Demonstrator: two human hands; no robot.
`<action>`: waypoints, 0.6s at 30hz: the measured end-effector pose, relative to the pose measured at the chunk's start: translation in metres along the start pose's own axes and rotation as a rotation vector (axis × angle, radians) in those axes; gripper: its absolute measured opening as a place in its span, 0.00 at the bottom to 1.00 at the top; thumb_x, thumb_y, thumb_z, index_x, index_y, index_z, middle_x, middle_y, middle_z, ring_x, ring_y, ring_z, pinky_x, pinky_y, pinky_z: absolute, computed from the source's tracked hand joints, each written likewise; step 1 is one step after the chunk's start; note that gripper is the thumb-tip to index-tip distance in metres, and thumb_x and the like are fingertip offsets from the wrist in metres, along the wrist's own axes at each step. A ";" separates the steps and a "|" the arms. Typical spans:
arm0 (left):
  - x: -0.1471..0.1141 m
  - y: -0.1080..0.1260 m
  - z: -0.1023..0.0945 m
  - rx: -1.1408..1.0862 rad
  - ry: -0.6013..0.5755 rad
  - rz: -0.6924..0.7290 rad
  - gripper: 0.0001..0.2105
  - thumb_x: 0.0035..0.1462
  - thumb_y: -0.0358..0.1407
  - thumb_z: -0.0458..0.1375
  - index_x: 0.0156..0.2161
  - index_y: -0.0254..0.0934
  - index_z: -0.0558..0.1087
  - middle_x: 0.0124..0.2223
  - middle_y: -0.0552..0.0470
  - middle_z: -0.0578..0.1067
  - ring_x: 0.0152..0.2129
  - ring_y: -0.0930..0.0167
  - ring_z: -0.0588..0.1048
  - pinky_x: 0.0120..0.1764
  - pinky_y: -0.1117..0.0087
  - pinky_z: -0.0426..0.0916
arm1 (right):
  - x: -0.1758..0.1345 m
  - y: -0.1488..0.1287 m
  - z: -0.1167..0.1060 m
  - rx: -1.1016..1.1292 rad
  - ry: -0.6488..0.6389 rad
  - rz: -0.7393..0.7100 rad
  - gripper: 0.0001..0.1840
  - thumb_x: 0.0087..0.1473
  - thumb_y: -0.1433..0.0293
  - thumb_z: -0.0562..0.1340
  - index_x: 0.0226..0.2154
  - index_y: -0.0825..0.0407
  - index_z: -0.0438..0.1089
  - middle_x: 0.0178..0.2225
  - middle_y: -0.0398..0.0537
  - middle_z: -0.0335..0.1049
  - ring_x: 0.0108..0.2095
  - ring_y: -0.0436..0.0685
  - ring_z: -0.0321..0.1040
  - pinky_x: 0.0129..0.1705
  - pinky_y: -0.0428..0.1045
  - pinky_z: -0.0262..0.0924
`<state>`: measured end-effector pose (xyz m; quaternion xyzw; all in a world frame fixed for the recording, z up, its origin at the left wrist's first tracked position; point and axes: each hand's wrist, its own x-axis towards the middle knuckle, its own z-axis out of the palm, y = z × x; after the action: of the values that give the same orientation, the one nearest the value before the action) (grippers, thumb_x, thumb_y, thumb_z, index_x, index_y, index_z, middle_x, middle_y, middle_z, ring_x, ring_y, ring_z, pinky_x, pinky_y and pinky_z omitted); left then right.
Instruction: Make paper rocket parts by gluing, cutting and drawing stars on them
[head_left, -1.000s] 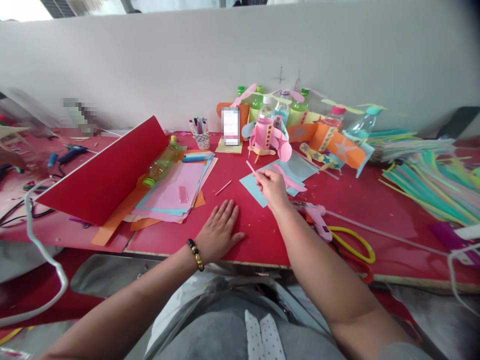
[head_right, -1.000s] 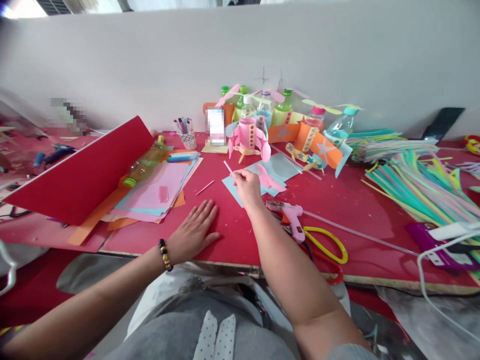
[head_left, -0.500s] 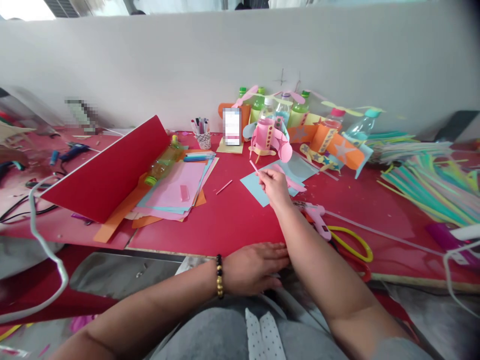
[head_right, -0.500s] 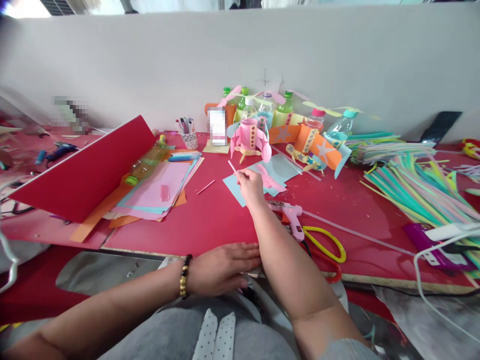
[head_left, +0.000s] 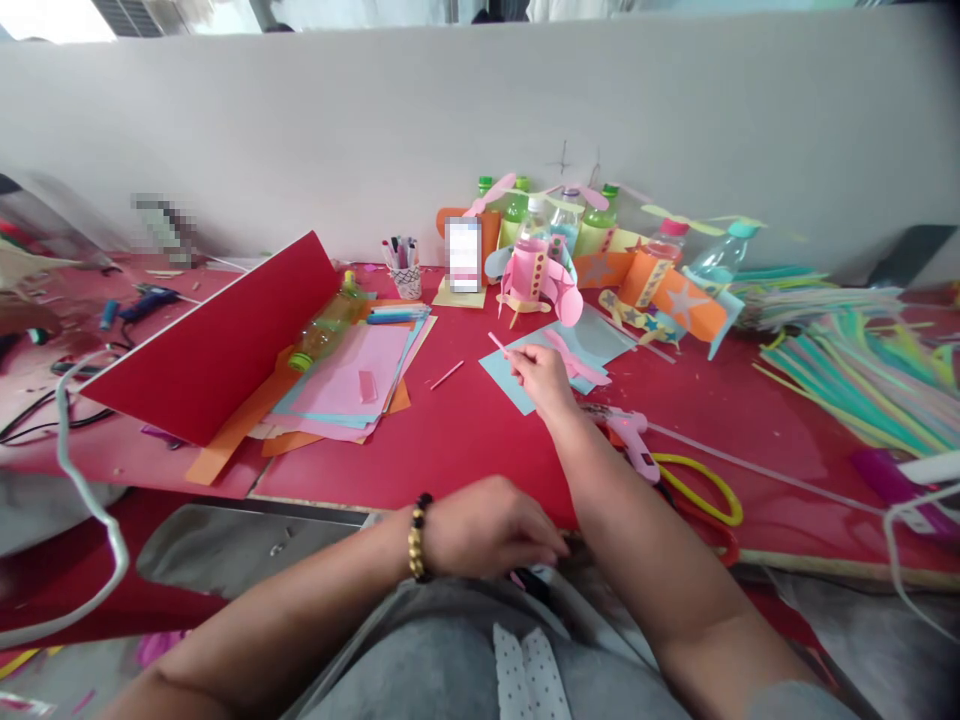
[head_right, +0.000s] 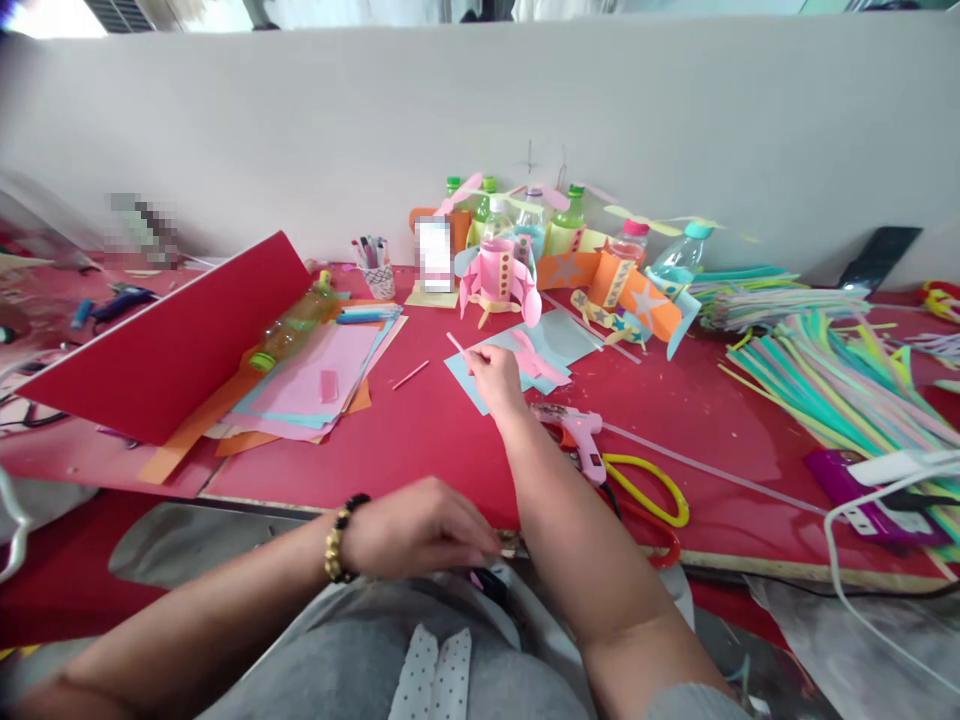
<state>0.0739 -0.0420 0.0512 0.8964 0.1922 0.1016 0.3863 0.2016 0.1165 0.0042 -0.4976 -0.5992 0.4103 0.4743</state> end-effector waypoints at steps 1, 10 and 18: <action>-0.007 -0.007 -0.014 -0.012 0.136 -0.092 0.10 0.63 0.36 0.54 0.42 0.39 0.78 0.40 0.52 0.81 0.37 0.73 0.78 0.42 0.77 0.69 | 0.000 0.000 0.001 -0.032 -0.020 -0.009 0.13 0.51 0.62 0.59 0.22 0.52 0.68 0.18 0.40 0.61 0.19 0.48 0.55 0.22 0.45 0.50; -0.036 -0.105 -0.085 0.612 0.703 -0.475 0.15 0.58 0.37 0.60 0.50 0.38 0.76 0.48 0.46 0.77 0.45 0.62 0.73 0.47 0.64 0.67 | -0.010 -0.008 0.010 -0.258 -0.257 -0.097 0.08 0.50 0.68 0.62 0.25 0.53 0.75 0.21 0.42 0.69 0.26 0.51 0.63 0.31 0.46 0.54; -0.036 -0.122 -0.087 0.562 0.576 -0.541 0.12 0.61 0.38 0.54 0.36 0.39 0.79 0.33 0.49 0.79 0.33 0.66 0.74 0.37 0.69 0.65 | -0.014 -0.011 0.012 -0.323 -0.298 -0.167 0.09 0.52 0.70 0.61 0.23 0.53 0.73 0.19 0.39 0.66 0.23 0.49 0.60 0.30 0.45 0.52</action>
<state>-0.0200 0.0761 0.0195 0.8194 0.5375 0.1854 0.0727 0.1886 0.1005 0.0101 -0.4495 -0.7597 0.3373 0.3272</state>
